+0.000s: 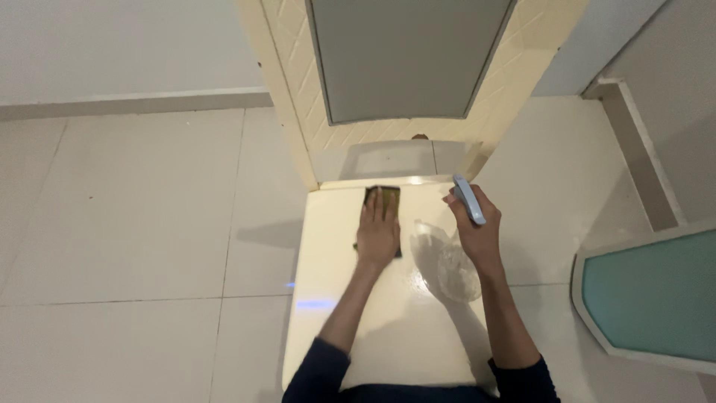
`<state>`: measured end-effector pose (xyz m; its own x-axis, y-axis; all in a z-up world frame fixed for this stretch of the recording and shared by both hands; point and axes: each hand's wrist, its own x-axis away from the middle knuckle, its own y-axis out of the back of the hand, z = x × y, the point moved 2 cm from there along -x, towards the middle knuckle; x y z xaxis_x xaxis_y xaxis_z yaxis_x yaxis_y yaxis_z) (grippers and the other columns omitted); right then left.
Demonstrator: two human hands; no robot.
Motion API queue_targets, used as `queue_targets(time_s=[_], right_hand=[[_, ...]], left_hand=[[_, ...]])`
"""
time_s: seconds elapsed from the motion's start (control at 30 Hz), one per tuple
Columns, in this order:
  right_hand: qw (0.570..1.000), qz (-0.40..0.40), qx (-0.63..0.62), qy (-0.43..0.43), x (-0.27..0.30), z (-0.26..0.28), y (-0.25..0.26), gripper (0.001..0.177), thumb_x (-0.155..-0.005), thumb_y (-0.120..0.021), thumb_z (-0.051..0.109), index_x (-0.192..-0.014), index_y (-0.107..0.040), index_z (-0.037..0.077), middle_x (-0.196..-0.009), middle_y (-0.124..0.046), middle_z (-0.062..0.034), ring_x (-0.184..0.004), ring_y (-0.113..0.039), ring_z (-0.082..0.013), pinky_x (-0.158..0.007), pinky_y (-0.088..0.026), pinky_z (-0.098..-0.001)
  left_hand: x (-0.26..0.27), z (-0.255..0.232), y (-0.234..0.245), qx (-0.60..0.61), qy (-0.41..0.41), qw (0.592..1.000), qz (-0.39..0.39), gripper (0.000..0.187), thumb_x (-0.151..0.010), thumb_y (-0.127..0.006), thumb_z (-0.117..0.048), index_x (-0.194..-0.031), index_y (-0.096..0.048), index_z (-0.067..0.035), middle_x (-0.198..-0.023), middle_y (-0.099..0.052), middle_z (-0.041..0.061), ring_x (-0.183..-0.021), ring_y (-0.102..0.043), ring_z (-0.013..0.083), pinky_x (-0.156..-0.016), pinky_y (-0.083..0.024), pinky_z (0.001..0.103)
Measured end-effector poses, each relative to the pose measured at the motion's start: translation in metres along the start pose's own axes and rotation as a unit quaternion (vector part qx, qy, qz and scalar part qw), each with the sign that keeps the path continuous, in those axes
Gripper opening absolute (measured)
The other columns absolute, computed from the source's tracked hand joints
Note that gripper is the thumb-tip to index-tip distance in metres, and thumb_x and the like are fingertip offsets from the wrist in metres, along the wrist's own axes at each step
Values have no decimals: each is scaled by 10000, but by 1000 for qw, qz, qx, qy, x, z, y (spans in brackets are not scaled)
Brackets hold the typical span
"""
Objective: The person wipes the seat and backrest of a cream-colored chair using a spray bottle and a cloth. They repeatedly spray the surface and wipe it down, covering the seat and the padded backrest.
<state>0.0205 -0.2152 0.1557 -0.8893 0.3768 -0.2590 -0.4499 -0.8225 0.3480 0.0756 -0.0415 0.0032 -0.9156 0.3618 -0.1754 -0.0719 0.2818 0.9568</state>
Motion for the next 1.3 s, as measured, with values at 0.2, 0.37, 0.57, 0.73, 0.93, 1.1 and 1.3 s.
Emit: queue_targets(time_s=[0.2,0.37,0.57,0.73,0.93,1.1,1.3], right_hand=[[1000,5,2,-9,2,-2,4,206,-970,-672,183,-1036,-709,-8,-819,-734,-74,-643,-551,-123,-602,-456,-300],[999,10,-25,43,3,0,4,213,-990,-647,177,-1071,-692,-15,-908,-769,-74,-750,-638,-92,-668,-508,-273],[1000,13,17,17,2,0,3,224,-971,-652,190,-1051,-699,-14,-867,-764,-78,-664,-604,-114,-615,-486,-290],[1000,12,0,14,2,2,3,227,-967,-647,186,-1062,-697,-14,-879,-766,-66,-665,-598,-103,-605,-482,-280],[1000,11,-4,-11,3,3,3,226,-963,-652,194,-1056,-693,-8,-871,-759,-54,-599,-567,-95,-551,-463,-266],[1000,15,-15,11,3,3,2,215,-983,-668,189,-1060,-705,-9,-844,-732,-65,-648,-557,-81,-578,-456,-262],[1000,19,-20,-8,1,4,1,209,-972,-644,187,-1058,-692,3,-871,-759,-49,-634,-579,-69,-551,-469,-253]], left_hand=[[73,-2,23,47,-44,996,61,613,-1039,-388,-297,-1591,-270,-59,-1658,-217,224,-1548,-182,338,-1232,-179,464],[92,14,36,49,-72,994,60,605,-1052,-393,-305,-1594,-289,-59,-1661,-237,231,-1540,-208,345,-1236,-204,465],[37,14,15,60,-47,997,6,610,-1044,-410,-302,-1595,-316,-58,-1656,-249,226,-1537,-222,352,-1234,-221,479],[1,7,-3,44,-15,999,-10,602,-1045,-405,-309,-1592,-318,-73,-1661,-247,214,-1547,-215,348,-1243,-219,482],[11,7,-1,43,-19,999,-4,607,-1061,-400,-330,-1595,-309,-56,-1665,-234,220,-1554,-201,340,-1247,-213,471],[50,14,17,44,-31,998,26,605,-1055,-393,-336,-1592,-313,-71,-1660,-241,220,-1549,-203,331,-1241,-205,459],[77,51,35,51,-34,997,41,601,-1056,-393,-328,-1592,-317,-66,-1653,-256,218,-1530,-236,347,-1227,-228,460]])
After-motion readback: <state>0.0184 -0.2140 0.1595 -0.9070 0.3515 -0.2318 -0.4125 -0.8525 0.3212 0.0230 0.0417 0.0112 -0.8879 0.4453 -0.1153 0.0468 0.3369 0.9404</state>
